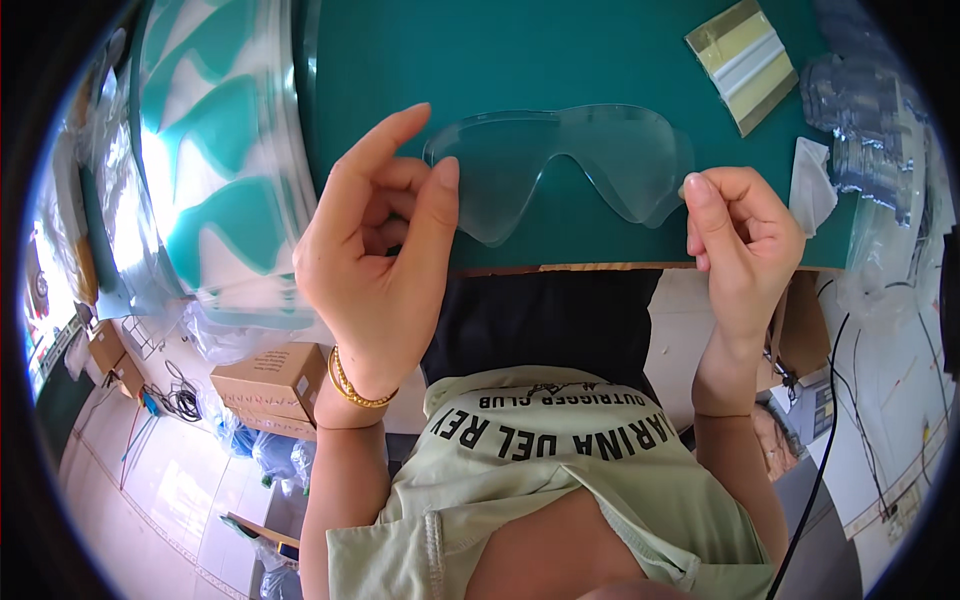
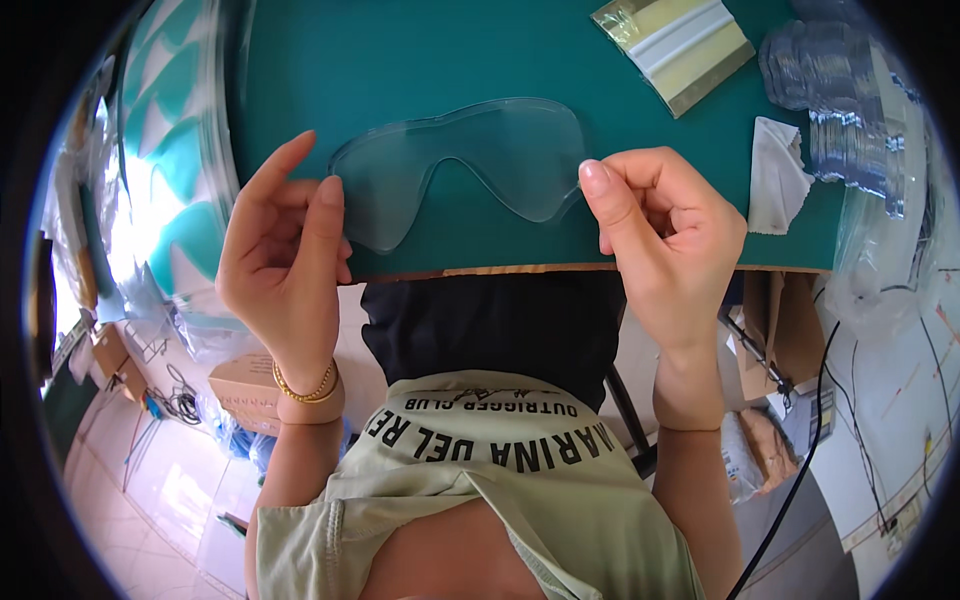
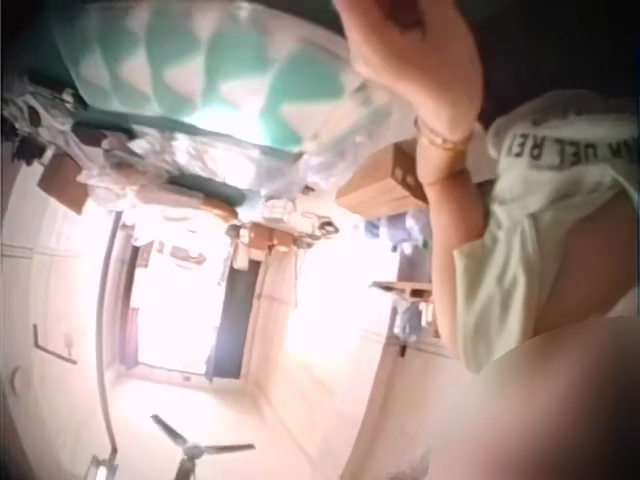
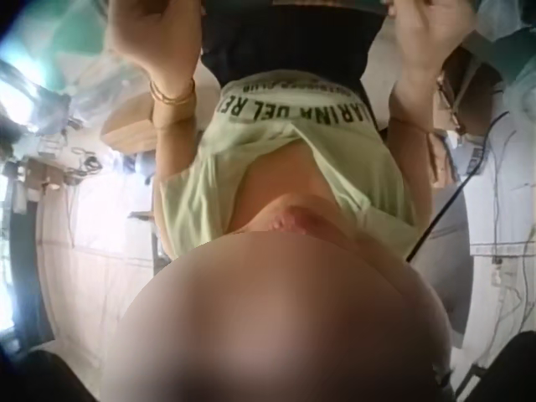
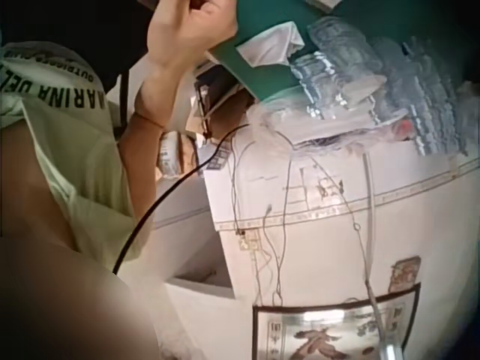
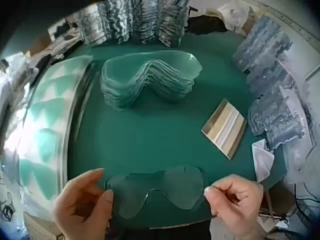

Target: Cleaning plastic safety visors with a wipe and inspecting them before stacking.

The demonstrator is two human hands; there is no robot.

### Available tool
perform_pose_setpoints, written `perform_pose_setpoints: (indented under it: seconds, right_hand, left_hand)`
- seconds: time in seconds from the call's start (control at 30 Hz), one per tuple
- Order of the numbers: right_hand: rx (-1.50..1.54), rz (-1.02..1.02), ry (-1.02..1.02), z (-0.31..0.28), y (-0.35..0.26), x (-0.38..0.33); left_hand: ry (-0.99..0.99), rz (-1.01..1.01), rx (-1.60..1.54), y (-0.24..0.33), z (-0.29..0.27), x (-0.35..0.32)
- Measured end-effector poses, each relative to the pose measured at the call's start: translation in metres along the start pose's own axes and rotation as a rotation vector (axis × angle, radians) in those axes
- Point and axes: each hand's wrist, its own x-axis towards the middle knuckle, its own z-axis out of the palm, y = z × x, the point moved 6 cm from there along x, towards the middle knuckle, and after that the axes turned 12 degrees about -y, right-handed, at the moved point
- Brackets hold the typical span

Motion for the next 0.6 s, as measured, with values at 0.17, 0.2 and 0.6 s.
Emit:
perform_pose_setpoints:
  seconds: [0.17,0.2,0.6]
  right_hand:
    - [0.044,0.08,-0.053,-0.0005,0.0016,0.0044]
    - [0.046,0.08,-0.053,-0.0001,0.0005,0.0051]
    - [0.009,0.14,-0.05,0.0036,-0.0001,0.0077]
  left_hand:
    - [-0.022,-0.041,0.001,-0.0006,0.001,0.0024]
    - [-0.018,-0.064,0.007,-0.0003,0.0001,0.0022]
    - [0.007,-0.077,0.031,0.0001,-0.0002,0.0036]
